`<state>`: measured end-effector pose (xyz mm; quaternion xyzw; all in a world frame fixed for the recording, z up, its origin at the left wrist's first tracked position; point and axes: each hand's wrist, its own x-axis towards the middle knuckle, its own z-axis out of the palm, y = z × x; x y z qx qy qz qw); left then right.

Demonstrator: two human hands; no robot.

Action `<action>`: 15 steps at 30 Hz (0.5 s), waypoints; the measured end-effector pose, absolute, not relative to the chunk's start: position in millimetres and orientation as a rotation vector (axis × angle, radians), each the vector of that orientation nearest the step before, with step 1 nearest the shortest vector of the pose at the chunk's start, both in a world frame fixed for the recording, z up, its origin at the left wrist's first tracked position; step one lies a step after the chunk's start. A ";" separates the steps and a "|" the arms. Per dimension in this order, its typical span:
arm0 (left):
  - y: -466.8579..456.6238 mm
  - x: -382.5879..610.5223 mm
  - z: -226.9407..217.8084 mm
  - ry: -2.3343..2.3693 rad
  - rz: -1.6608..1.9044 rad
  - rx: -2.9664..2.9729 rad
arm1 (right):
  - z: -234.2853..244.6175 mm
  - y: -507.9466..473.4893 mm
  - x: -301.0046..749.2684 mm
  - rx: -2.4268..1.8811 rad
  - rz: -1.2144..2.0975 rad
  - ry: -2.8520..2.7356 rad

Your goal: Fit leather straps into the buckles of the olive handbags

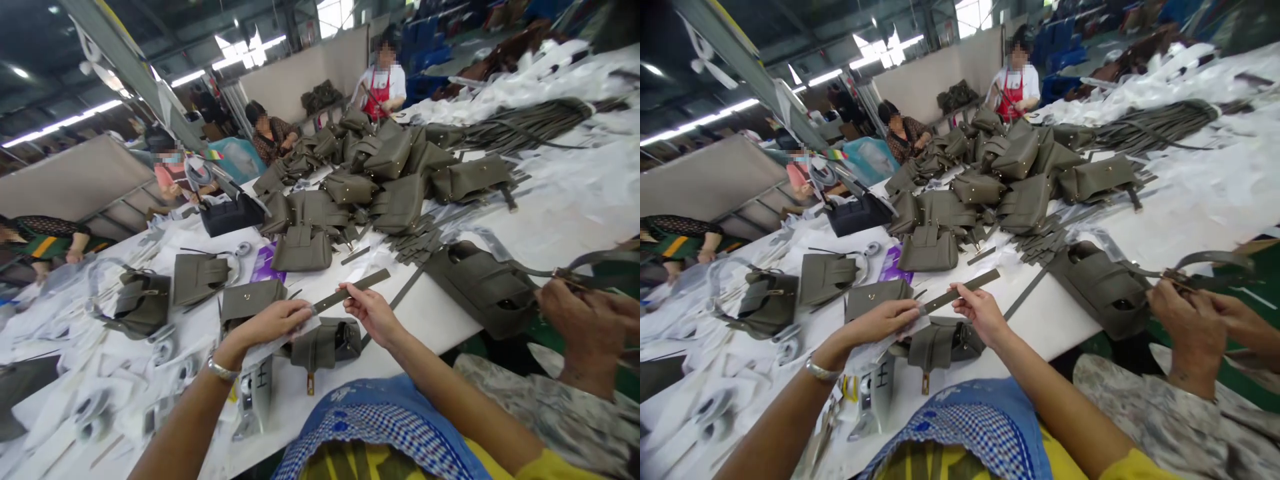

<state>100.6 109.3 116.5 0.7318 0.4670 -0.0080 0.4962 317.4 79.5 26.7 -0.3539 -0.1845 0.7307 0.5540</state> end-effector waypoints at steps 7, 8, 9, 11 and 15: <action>125.6 130.6 91.2 1.069 -0.071 2.050 | 23.4 76.6 324.2 -0.891 1.682 -0.478; 126.8 128.4 90.8 1.069 -0.090 2.096 | 21.0 74.6 329.0 -0.914 1.621 -0.486; 127.5 124.9 91.2 1.068 -0.117 2.136 | 18.3 71.6 332.9 -0.945 1.570 -0.498; 126.8 116.7 93.2 1.072 -0.195 2.205 | 13.2 62.4 335.4 -1.011 1.523 -0.520; 116.7 108.9 95.0 1.226 -0.284 2.338 | 11.7 40.1 315.0 -1.042 1.522 -0.458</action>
